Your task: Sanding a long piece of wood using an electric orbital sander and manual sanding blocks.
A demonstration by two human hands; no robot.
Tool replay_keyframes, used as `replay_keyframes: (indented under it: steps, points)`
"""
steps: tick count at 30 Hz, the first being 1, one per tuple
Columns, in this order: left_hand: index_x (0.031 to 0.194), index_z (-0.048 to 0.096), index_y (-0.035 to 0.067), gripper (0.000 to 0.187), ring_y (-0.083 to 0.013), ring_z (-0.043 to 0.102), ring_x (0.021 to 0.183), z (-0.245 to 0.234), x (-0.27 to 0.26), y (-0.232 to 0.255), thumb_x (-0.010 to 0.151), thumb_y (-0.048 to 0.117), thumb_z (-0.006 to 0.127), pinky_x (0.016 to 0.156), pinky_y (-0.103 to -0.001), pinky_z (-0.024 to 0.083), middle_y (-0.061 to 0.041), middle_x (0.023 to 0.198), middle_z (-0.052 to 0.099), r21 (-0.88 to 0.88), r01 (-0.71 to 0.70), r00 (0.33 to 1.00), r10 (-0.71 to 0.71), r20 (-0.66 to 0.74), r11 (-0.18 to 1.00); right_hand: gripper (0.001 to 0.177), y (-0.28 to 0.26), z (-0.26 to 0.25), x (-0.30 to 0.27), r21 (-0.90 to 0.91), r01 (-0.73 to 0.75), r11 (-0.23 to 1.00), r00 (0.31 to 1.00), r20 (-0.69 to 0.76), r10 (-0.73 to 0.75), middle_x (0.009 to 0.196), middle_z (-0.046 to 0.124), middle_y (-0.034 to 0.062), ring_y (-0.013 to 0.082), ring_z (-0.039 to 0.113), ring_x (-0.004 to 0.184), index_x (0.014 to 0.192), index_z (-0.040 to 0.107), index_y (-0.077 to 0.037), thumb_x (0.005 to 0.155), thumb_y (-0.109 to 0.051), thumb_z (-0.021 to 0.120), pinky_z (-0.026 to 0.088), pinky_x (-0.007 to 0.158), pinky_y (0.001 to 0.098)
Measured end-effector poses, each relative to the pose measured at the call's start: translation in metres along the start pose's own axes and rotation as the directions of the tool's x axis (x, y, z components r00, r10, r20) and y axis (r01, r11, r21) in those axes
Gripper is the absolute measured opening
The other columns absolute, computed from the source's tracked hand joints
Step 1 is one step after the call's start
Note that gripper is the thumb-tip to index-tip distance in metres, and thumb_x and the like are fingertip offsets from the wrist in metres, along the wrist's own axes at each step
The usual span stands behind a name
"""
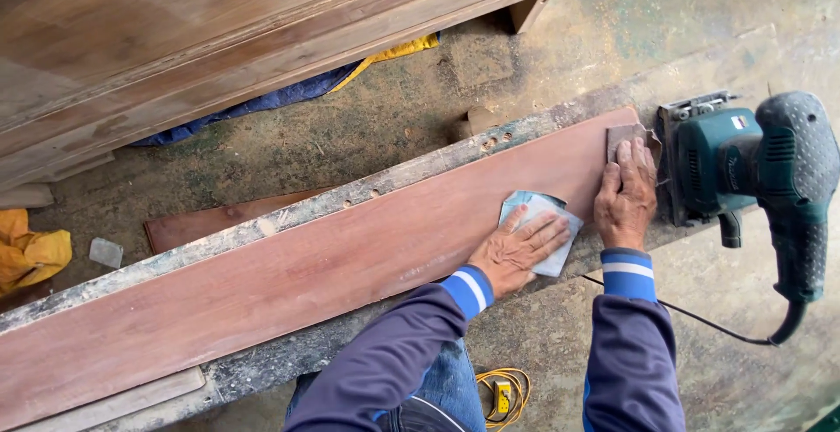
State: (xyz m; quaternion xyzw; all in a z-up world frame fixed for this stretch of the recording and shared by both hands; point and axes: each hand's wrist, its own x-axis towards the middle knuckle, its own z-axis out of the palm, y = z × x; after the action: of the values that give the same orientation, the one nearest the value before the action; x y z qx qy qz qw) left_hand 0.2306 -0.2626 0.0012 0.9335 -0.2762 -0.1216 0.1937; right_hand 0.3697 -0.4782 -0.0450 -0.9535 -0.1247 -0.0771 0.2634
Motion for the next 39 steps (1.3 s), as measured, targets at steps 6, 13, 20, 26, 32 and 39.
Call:
replay_keyframes:
  steps: [6, 13, 20, 26, 32, 39]
  points:
    - [0.162, 0.032, 0.015, 0.081, -0.0243, 0.022, 0.157, -0.001, -0.165, -0.061, 0.091, 0.036, 0.061, 0.129, -0.053, 0.010, -0.006, 0.169, 0.029, 0.136, 0.229, 0.972, -0.219, -0.087, 0.964, 0.037, -0.002, 0.001, -0.001, 0.015, 0.015, 1.000, 1.000, 0.003, -0.015, 0.155, 0.054, 0.0241, 0.0419, 0.046, 0.148, 0.142, 0.063, 0.002, 0.110, -0.012, 0.054, 0.034, 0.125, 0.0474]
    - [0.160, 0.032, 0.012, 0.078, -0.0282, 0.019, 0.157, 0.020, -0.129, -0.058, 0.096, 0.045, 0.060, 0.126, -0.062, 0.007, -0.011, 0.169, 0.027, -0.093, 0.429, 0.835, -0.434, -0.338, 0.898, 0.037, 0.003, 0.008, -0.004, -0.023, 0.039, 0.999, 0.999, -0.033, -0.040, 0.156, 0.054, 0.0255, 0.0432, 0.046, 0.147, 0.143, 0.064, 0.003, 0.110, -0.010, 0.054, 0.035, 0.125, 0.0480]
    - [0.161, 0.035, 0.017, 0.083, -0.0224, 0.024, 0.160, 0.007, -0.074, -0.039, 0.086, 0.034, 0.066, 0.132, -0.053, 0.013, -0.004, 0.171, 0.027, -0.110, 0.434, 0.847, -0.447, -0.288, 0.894, 0.034, 0.029, 0.006, -0.012, 0.040, 0.200, 0.979, 0.979, 0.043, -0.202, 0.155, 0.055, 0.0287, 0.0438, 0.051, 0.151, 0.145, 0.062, 0.008, 0.116, -0.006, 0.051, 0.037, 0.130, 0.0470]
    - [0.163, 0.033, 0.014, 0.084, -0.0271, 0.024, 0.160, 0.013, -0.316, -0.057, 0.086, 0.024, 0.066, 0.132, -0.056, 0.014, -0.008, 0.172, 0.028, -0.292, 0.562, 0.686, -0.633, -0.357, 0.774, 0.029, -0.088, 0.055, -0.081, 0.145, 0.385, 0.912, 0.914, 0.082, -0.398, 0.154, 0.051, 0.0369, 0.0482, 0.052, 0.144, 0.139, 0.054, 0.011, 0.112, 0.004, 0.045, 0.043, 0.126, 0.0475]
    - [0.161, 0.029, 0.010, 0.080, -0.0385, 0.025, 0.152, 0.035, -0.546, -0.111, 0.095, 0.041, 0.064, 0.121, -0.065, 0.014, -0.019, 0.167, 0.025, -0.255, 0.949, 0.069, -0.915, -0.397, 0.183, 0.049, -0.393, 0.106, -0.194, 0.449, 0.529, 0.721, 0.657, 0.322, -0.682, 0.149, 0.055, 0.0180, 0.0385, 0.046, 0.146, 0.140, 0.061, -0.007, 0.091, -0.008, 0.066, 0.029, 0.127, 0.0561]
    - [0.164, 0.027, 0.012, 0.075, -0.0367, 0.020, 0.156, 0.032, -0.715, -0.185, 0.103, 0.043, 0.057, 0.123, -0.063, 0.013, -0.015, 0.171, 0.022, -0.336, 0.936, -0.254, -0.855, -0.451, -0.102, 0.045, -0.583, 0.174, -0.261, 0.705, 0.631, 0.324, 0.099, 0.341, -0.935, 0.153, 0.053, 0.0143, 0.0354, 0.044, 0.146, 0.142, 0.058, -0.003, 0.099, -0.014, 0.063, 0.030, 0.123, 0.0524]
